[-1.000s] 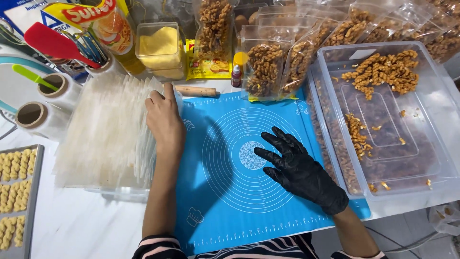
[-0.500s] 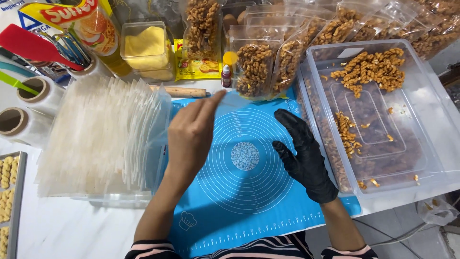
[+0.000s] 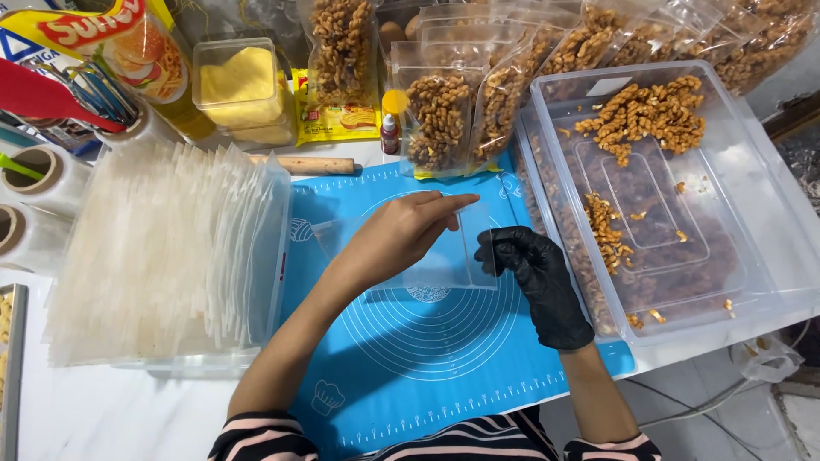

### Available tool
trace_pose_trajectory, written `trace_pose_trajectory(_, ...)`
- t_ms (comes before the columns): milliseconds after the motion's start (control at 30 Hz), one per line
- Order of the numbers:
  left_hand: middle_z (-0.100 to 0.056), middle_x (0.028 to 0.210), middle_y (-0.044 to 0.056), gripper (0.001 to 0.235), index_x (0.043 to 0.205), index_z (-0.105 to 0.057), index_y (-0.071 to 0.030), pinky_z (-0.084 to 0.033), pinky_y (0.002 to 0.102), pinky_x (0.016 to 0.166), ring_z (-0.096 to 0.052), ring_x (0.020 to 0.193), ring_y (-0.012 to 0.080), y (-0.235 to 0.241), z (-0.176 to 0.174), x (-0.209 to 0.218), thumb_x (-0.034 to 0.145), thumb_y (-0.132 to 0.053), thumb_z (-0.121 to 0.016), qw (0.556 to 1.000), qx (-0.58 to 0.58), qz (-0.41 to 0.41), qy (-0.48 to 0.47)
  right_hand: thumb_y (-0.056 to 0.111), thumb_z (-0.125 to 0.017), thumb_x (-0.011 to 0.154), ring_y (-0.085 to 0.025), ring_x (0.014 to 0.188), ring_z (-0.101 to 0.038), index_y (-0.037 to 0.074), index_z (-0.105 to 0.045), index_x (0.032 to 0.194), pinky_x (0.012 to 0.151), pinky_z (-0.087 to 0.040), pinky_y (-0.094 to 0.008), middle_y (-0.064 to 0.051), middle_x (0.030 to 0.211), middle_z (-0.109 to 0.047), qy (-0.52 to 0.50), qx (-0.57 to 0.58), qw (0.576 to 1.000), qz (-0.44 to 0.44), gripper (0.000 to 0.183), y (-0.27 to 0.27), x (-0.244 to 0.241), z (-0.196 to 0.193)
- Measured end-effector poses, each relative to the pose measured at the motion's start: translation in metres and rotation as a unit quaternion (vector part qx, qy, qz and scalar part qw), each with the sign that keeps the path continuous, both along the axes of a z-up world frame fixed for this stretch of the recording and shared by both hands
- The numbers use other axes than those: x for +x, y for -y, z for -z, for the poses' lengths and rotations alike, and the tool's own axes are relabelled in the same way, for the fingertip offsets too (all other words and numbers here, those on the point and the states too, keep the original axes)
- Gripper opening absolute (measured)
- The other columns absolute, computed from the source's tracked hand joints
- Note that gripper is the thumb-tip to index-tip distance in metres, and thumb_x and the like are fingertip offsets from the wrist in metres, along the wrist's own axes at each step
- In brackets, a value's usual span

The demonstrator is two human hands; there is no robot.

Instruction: Packaging small snack clusters into individual plastic bags from a larger container using hands and a small plastic cup.

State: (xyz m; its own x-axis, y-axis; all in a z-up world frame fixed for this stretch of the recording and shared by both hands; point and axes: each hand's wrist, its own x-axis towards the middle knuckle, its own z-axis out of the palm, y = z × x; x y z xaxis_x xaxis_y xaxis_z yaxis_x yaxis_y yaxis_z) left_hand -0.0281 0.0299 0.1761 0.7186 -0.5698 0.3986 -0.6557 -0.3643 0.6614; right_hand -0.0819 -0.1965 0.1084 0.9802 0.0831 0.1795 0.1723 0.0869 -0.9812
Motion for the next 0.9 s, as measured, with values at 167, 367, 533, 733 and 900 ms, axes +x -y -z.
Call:
trace_pose_trajectory(167, -0.076, 0.09, 0.017, 0.039, 0.127, -0.067, 0.003, -0.06, 0.04, 0.071, -0.075, 0.082, 0.0321, -0.007, -0.007, -0.008, 0.09, 0.015, -0.061, 0.999, 0.03, -0.003, -0.019, 0.009, -0.062, 0.102, -0.022, 0.078, -0.073, 0.0, -0.073, 0.105, 0.066, -0.055, -0.032, -0.021, 0.088, -0.077, -0.005, -0.022, 0.998, -0.057, 0.015, 0.001, 0.004, 0.005)
trace_pose_trajectory(367, -0.076, 0.09, 0.017, 0.038, 0.127, -0.067, 0.003, -0.06, 0.042, 0.075, -0.075, 0.084, 0.033, -0.006, -0.009, -0.004, 0.091, 0.014, -0.058, 0.999, 0.001, 0.014, -0.051, 0.019, -0.061, 0.104, -0.025, 0.078, -0.074, 0.003, -0.072, 0.111, 0.069, -0.057, -0.036, -0.019, 0.092, -0.076, -0.095, 0.078, 0.981, -0.149, 0.021, 0.022, 0.026, 0.062)
trace_pose_trajectory(533, -0.076, 0.09, 0.016, 0.04, 0.13, -0.066, 0.0, -0.059, 0.046, 0.08, -0.074, 0.084, 0.0331, 0.0, 0.001, 0.011, 0.093, 0.012, -0.057, 0.993, -0.038, 0.064, -0.089, 0.016, -0.059, 0.105, -0.02, 0.077, -0.075, 0.004, -0.072, 0.116, 0.068, -0.06, -0.031, -0.017, 0.098, -0.078, -0.156, 0.08, 0.971, -0.163, 0.021, 0.028, 0.026, 0.062)
trace_pose_trajectory(733, -0.076, 0.09, 0.019, 0.037, 0.128, -0.067, 0.0, -0.057, 0.052, 0.086, -0.074, 0.085, 0.0352, 0.007, 0.003, 0.027, 0.094, 0.01, -0.055, 0.981, -0.055, 0.133, -0.129, 0.016, -0.062, 0.103, -0.023, 0.08, -0.075, 0.002, -0.071, 0.117, 0.068, -0.061, -0.032, -0.019, 0.098, -0.077, -0.139, 0.064, 0.982, -0.106, 0.022, 0.022, 0.013, 0.046)
trace_pose_trajectory(900, -0.078, 0.091, 0.016, 0.036, 0.129, -0.067, -0.004, -0.056, 0.051, 0.092, -0.075, 0.084, 0.0321, 0.01, 0.015, 0.042, 0.096, 0.005, -0.057, 0.973, -0.046, 0.164, -0.157, 0.017, -0.066, 0.099, -0.026, 0.084, -0.076, 0.0, -0.07, 0.119, 0.069, -0.062, -0.035, -0.02, 0.098, -0.076, -0.121, 0.042, 0.99, -0.049, 0.026, 0.009, 0.003, 0.034)
